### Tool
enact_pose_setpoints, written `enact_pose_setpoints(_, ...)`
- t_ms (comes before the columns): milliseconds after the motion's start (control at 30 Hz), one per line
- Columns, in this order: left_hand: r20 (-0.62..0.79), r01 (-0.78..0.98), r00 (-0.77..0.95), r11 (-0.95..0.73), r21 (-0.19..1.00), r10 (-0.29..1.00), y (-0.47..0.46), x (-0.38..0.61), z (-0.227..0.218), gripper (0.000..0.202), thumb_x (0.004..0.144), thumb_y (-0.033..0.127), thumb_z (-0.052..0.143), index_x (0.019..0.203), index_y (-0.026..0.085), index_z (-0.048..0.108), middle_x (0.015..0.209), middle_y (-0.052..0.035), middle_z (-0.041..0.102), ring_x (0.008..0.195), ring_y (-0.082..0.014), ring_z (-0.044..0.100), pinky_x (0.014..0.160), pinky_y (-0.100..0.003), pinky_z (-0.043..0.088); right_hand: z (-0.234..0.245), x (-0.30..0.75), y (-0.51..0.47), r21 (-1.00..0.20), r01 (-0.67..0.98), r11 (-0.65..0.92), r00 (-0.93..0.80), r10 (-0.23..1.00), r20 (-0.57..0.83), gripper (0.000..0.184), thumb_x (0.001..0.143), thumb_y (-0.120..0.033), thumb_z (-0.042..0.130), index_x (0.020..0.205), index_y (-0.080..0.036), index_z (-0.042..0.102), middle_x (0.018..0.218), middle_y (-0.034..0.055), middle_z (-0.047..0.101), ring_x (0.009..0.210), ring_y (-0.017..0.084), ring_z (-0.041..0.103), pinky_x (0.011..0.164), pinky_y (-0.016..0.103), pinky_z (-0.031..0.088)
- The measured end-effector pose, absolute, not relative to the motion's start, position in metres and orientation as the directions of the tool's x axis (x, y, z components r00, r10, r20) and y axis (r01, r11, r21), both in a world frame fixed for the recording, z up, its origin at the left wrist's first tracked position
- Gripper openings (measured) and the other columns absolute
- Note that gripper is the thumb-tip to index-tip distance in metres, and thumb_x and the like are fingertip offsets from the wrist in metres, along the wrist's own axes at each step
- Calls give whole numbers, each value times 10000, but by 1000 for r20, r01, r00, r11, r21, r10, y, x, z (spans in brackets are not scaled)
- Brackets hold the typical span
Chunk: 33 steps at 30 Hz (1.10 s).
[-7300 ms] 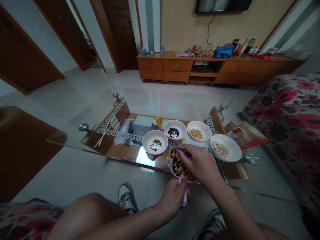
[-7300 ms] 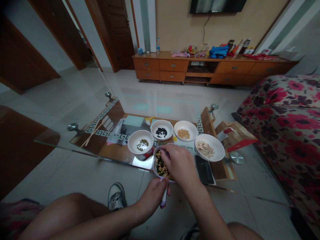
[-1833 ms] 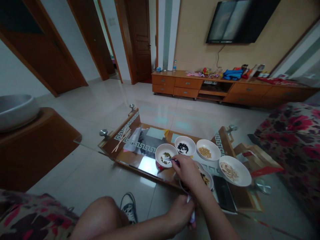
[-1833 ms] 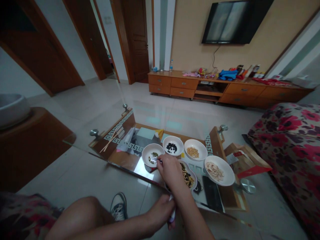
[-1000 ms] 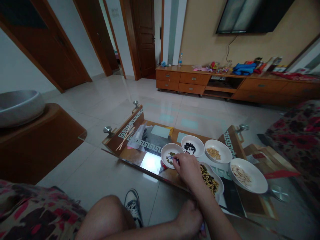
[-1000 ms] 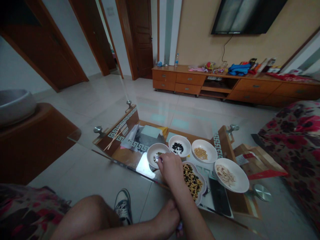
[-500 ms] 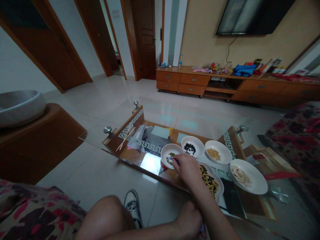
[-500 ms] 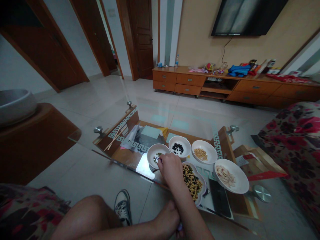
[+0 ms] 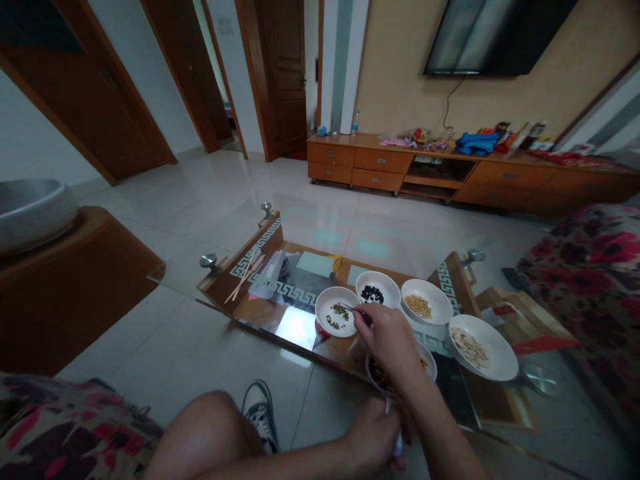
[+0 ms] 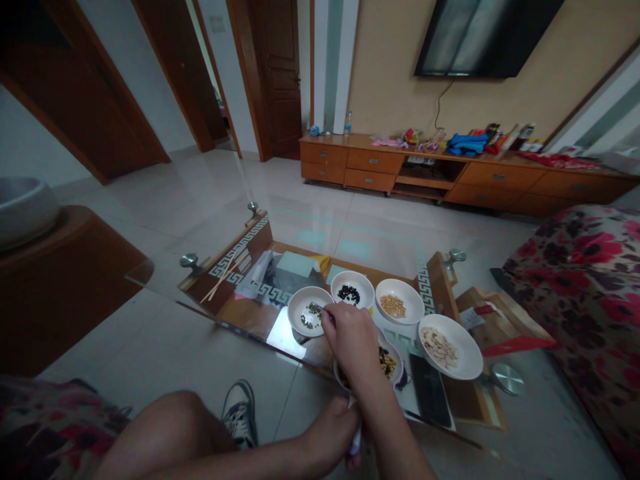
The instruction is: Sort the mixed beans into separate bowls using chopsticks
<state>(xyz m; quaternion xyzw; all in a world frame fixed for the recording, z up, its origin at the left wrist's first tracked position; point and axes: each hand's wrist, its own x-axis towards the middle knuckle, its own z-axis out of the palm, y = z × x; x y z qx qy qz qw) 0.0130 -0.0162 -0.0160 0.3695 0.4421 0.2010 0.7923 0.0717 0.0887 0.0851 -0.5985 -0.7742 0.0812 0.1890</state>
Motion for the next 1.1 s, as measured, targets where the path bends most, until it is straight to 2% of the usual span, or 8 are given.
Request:
enact_pose_setpoints(133,-601,123,466,626,770,649,-16,15,-14,495,854,634,398,664,192,512,471,25,447,384,-117,431,423,-234,346,90,114,87,-394,893,215,-97,950,298,267,935,-352,541,985,-218,766,967,59,782,866,228,714,795,326,467)
enact_pose_setpoints(233,-599,138,465,616,776,652,-18,15,-16,497,853,628,365,662,195,520,430,29,434,377,-119,416,418,-233,341,86,154,87,-384,920,81,49,947,318,325,918,-411,525,975,-217,779,936,83,785,813,241,722,719,318,477)
enact_pose_setpoints(467,-594,121,459,616,779,661,-18,14,-18,520,815,671,371,660,198,521,420,29,433,369,-118,415,399,-228,334,88,197,91,-219,947,-236,283,934,218,329,882,-430,558,962,-225,802,822,104,779,726,255,713,581,304,409)
enact_pose_setpoints(600,-589,128,464,608,783,661,-17,13,-17,514,819,664,365,674,198,525,427,26,442,377,-120,424,398,-229,334,95,197,93,-182,932,-312,342,924,168,340,900,-442,541,1000,-240,796,869,115,783,770,276,717,577,313,392)
enact_pose_setpoints(700,-581,115,469,606,787,665,-18,13,-18,510,812,664,368,671,198,523,439,33,432,381,-116,425,387,-223,328,93,192,93,-225,934,-276,321,926,199,340,902,-430,533,1003,-230,789,872,107,782,774,278,717,596,318,406)
enact_pose_setpoints(867,-591,123,461,612,781,662,-18,14,-19,506,820,657,364,659,201,514,433,33,429,370,-113,418,379,-221,326,82,162,88,-418,907,-47,168,952,257,364,909,-438,517,993,-201,781,917,102,784,803,255,722,697,322,472)
enact_pose_setpoints(967,-600,137,454,613,778,659,-17,14,-19,495,844,630,361,656,199,517,430,32,422,370,-118,420,387,-230,333,79,133,84,-490,869,68,51,973,224,319,915,-381,515,991,-205,770,971,81,782,858,235,717,778,320,487)
enact_pose_setpoints(1100,-598,108,450,624,774,664,-18,14,-19,517,844,666,401,664,194,512,488,25,450,387,-117,438,408,-238,348,77,101,80,-490,864,112,-49,989,139,277,926,-327,527,1004,-213,767,975,68,780,875,227,711,775,305,477)
